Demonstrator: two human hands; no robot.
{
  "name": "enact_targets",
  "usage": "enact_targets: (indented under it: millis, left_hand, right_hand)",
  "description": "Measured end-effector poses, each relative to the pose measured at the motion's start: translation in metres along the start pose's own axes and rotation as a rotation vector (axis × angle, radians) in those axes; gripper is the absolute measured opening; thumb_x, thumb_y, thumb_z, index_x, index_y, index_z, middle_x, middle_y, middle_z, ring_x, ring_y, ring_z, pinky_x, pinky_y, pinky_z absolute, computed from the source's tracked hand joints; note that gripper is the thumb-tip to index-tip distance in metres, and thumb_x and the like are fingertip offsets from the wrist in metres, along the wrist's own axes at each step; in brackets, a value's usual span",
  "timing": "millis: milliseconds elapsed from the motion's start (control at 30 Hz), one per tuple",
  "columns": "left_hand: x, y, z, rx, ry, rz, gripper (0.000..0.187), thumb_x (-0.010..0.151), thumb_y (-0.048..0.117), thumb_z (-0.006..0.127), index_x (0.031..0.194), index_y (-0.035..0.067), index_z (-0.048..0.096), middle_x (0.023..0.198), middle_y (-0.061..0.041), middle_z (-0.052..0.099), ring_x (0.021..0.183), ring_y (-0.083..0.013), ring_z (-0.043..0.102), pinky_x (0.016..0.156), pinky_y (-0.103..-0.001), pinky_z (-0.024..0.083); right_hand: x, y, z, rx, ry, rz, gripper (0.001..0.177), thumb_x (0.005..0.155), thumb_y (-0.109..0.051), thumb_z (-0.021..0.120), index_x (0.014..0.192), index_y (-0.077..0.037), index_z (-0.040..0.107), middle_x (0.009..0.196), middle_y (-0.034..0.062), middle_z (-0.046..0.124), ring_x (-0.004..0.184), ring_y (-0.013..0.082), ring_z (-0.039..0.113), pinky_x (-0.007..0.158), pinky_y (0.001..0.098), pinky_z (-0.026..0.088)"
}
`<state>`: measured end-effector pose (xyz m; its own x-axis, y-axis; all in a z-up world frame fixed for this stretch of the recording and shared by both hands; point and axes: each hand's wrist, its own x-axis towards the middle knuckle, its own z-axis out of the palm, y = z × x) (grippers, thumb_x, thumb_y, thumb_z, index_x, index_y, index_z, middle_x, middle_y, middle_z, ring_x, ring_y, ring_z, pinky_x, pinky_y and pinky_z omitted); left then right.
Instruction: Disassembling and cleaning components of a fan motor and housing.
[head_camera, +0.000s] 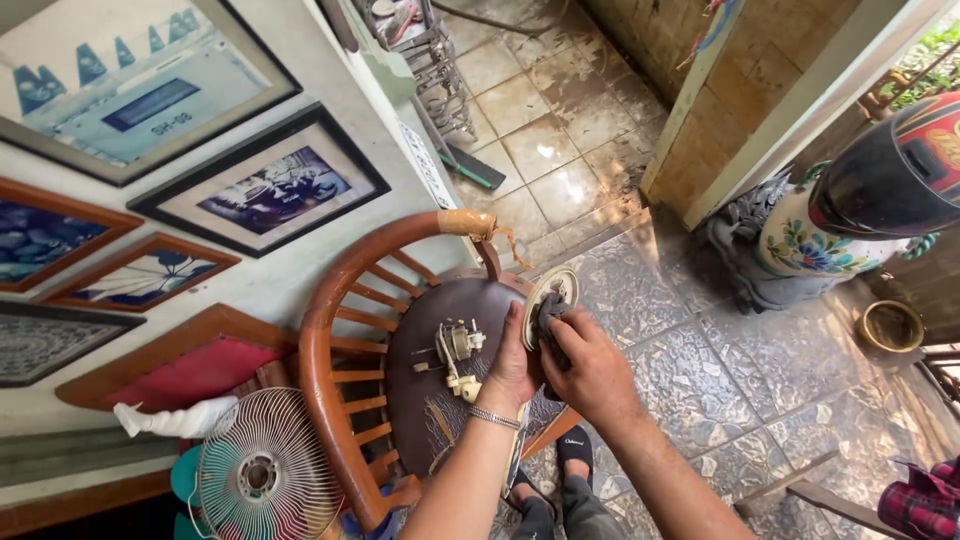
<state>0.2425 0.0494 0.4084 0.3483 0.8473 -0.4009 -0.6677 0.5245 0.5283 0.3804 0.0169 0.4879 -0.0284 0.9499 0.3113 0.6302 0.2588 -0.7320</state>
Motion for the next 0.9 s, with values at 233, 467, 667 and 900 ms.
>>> enact_targets:
  millis: [233,467,667,900]
  left_hand:
    - [0.0,0.009,-0.001,-0.088,-0.027,0.027,0.09,0.088,0.083,0.046,0.138,0.01,0.061,0.125,-0.013,0.07,0.113,-0.0282,0.065,0.101,-0.043,0.05]
    - [0.02,-0.018,-0.016,-0.201,0.064,0.077,0.076,0.092,0.076,0.047,0.139,0.019,0.062,0.127,-0.003,0.07,0.118,-0.0217,0.066,0.105,-0.041,0.05]
    - [-0.033,-0.014,-0.176,-0.134,0.312,0.227,0.079,0.089,0.081,0.045,0.136,0.019,0.062,0.119,-0.006,0.071,0.106,-0.023,0.069,0.1,-0.042,0.045]
    - [-0.153,-0.084,-0.287,-0.134,0.993,0.223,0.078,0.089,0.08,0.043,0.135,0.021,0.065,0.116,-0.007,0.066,0.1,-0.021,0.065,0.091,-0.04,0.046]
  right_hand:
    - [0.009,0.0,-0.026,0.01,-0.263,-0.16,0.035,0.078,-0.019,0.077,0.113,-0.014,0.072,0.116,0.0095,0.069,0.096,0.0315,0.073,0.077,0.0401,0.06]
    - [0.015,0.001,0.003,-0.12,-0.073,-0.031,0.035,0.081,-0.023,0.076,0.114,-0.013,0.07,0.117,0.0109,0.068,0.094,0.0356,0.07,0.073,0.0448,0.058]
    - [-0.018,0.071,0.069,-0.143,-0.388,0.055,0.027,0.082,-0.024,0.076,0.104,-0.009,0.075,0.101,0.0113,0.072,0.09,0.0348,0.07,0.078,0.044,0.057]
    - [-0.055,0.031,0.254,0.31,-0.618,0.132,0.034,0.087,-0.024,0.076,0.112,-0.003,0.071,0.09,0.0143,0.073,0.082,0.0181,0.067,0.077,0.0349,0.055]
